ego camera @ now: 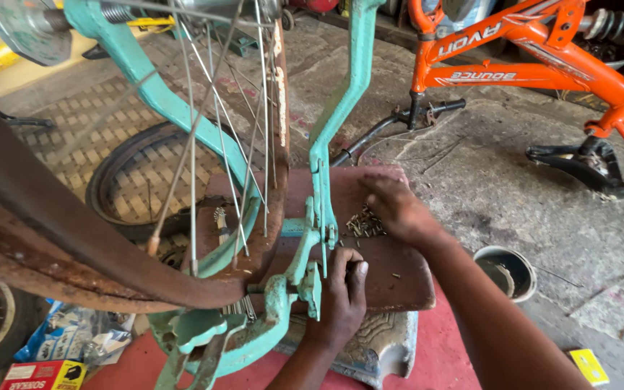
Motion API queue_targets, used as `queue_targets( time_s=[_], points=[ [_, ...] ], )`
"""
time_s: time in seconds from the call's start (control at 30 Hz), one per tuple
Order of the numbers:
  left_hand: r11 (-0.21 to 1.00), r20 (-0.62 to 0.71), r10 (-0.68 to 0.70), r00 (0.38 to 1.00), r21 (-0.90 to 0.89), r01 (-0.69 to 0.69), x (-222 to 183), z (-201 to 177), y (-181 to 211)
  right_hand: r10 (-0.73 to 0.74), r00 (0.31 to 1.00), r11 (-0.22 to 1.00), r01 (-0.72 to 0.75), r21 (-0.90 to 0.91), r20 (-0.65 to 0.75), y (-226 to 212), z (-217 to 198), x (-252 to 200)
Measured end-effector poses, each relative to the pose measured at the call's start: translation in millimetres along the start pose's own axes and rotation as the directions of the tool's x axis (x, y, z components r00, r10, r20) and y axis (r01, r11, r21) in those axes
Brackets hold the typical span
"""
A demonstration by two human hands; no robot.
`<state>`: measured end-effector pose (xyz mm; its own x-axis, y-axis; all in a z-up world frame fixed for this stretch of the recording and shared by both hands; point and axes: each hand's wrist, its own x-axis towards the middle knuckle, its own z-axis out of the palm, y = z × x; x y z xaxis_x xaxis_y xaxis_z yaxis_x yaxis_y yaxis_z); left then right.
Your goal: The person repairs a bicycle wheel by tightening the spokes and adjusting the rim on a truing stand using a spoke wrench and by hand.
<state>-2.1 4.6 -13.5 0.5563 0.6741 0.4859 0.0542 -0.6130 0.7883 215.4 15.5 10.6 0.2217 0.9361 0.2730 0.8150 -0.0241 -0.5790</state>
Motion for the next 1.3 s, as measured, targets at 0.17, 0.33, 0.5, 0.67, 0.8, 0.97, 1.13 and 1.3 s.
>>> queue_targets(
  time_s=[0.17, 0.33, 0.5, 0.67, 0.8, 0.97, 1.13, 1.3],
  points=[
    [0.998, -0.027, -0.051, 0.998, 0.047, 0.053, -1, 3, -5, -0.055, 0.977, 0.935, 0.123, -0.332, 0.206, -28, 12, -8],
    [0.993, -0.292, -0.015, 0.956, 0.108, 0.049, -4, 11, -16, -0.156, 0.951, 0.967, 0.203, -0.157, 0.266, -45, 10, -36],
    [0.936, -0.451, 0.232, 0.862, 0.346, -0.070, -5, 21, -34, -0.278, 0.925, 0.949, 0.306, -0.074, 0.261, -50, 0, -64],
    [0.909, -0.480, 0.238, 0.845, 0.416, -0.020, -5, 18, -33, -0.131, 0.962, 0.980, 0.088, 0.180, 0.239, -45, 0, -71],
    [0.883, -0.482, 0.214, 0.850, 0.467, 0.043, -5, 17, -30, -0.246, 0.962, 0.946, 0.264, -0.187, 0.117, -44, 11, -67],
    [0.888, -0.467, 0.313, 0.827, 0.453, -0.080, -6, 15, -37, -0.314, 0.919, 0.936, 0.341, -0.084, 0.237, -53, 6, -80],
    [0.926, -0.458, 0.200, 0.866, 0.377, -0.014, -1, 1, -46, -0.036, 0.970, 0.927, -0.057, 0.371, 0.239, -48, -16, -96],
    [0.925, -0.048, -0.001, 0.999, 0.378, 0.020, -21, -31, -41, -0.132, 0.986, 0.966, 0.106, 0.238, 0.098, -46, -26, -107]
  ],
)
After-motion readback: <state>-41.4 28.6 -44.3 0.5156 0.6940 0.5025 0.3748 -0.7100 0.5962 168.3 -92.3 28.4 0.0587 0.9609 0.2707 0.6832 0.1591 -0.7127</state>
